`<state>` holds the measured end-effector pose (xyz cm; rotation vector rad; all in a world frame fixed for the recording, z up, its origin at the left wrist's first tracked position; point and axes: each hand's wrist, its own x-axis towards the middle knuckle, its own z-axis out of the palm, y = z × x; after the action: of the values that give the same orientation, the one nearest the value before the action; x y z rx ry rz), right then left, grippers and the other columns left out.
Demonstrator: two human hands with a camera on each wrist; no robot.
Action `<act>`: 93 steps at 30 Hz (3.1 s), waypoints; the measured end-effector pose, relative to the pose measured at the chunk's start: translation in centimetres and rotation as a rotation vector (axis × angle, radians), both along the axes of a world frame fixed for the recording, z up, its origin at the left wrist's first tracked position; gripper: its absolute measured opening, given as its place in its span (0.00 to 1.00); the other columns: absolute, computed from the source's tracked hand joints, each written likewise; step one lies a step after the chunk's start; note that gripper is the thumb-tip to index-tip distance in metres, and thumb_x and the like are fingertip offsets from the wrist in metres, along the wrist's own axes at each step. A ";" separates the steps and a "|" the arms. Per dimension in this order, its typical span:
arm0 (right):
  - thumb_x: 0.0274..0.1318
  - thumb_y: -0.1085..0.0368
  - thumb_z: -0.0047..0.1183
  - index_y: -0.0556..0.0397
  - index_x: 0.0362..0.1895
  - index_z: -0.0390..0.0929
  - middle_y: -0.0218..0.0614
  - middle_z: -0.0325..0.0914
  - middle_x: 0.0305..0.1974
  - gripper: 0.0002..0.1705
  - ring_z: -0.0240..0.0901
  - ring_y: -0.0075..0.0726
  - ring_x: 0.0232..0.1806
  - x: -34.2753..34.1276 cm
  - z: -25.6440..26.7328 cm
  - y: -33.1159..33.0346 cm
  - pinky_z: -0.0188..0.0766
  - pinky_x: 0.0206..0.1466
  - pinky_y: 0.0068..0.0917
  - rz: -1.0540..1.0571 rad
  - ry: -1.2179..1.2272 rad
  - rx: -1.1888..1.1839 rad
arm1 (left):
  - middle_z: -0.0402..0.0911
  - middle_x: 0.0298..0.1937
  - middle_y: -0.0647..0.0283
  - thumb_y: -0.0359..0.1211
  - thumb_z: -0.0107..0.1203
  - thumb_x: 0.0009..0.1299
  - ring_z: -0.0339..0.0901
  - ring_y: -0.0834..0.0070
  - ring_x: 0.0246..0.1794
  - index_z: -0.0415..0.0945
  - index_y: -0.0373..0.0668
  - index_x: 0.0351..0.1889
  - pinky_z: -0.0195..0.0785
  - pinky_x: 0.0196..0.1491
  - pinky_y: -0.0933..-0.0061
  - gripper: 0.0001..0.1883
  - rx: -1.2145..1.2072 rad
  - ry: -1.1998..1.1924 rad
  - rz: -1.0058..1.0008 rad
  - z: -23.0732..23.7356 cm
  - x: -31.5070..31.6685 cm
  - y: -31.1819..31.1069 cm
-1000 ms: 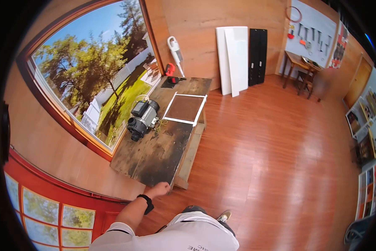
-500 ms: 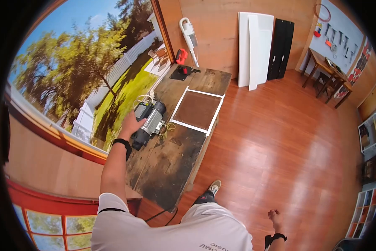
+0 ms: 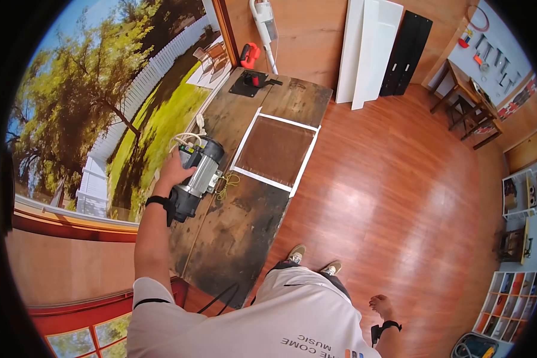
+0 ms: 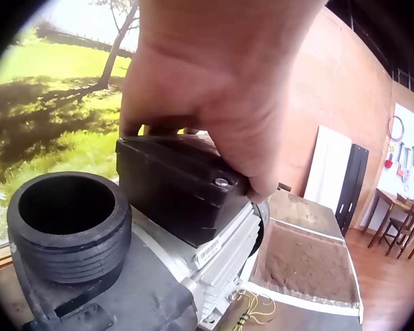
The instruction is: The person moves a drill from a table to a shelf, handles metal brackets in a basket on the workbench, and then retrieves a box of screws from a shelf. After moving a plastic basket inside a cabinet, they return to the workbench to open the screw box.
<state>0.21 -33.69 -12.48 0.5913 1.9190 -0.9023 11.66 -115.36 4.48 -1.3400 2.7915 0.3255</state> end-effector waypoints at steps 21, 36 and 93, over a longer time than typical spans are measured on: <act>0.55 0.69 0.43 0.56 0.33 0.73 0.35 0.76 0.26 0.07 0.73 0.27 0.26 -2.8 -0.3 -3.7 0.68 0.27 0.22 0.059 0.155 -0.096 | 0.72 0.49 0.57 0.37 0.50 0.62 0.68 0.60 0.52 0.72 0.40 0.46 0.59 0.52 0.56 0.16 -0.129 0.049 -0.443 -18.9 -5.9 12.1; 0.56 0.68 0.43 0.54 0.36 0.73 0.36 0.78 0.30 0.07 0.75 0.31 0.30 2.9 2.7 0.0 0.71 0.30 0.26 -0.087 0.059 0.098 | 0.75 0.38 0.60 0.30 0.44 0.64 0.75 0.62 0.39 0.76 0.43 0.30 0.68 0.41 0.60 0.08 -0.222 0.091 0.031 -24.0 -11.5 9.2; 0.51 0.64 0.55 0.56 0.40 0.73 0.40 0.72 0.36 0.13 0.72 0.44 0.38 -5.5 20.5 2.6 0.70 0.41 0.32 0.214 1.259 -0.379 | 0.74 0.33 0.67 0.28 0.47 0.69 0.68 0.82 0.29 0.72 0.38 0.38 0.63 0.35 0.82 0.05 1.991 -0.301 -0.689 -0.7 -22.6 64.9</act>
<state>-5.32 -31.09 8.04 -0.5787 2.6564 -1.6504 -10.95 -50.43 3.77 0.1052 1.1365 1.7584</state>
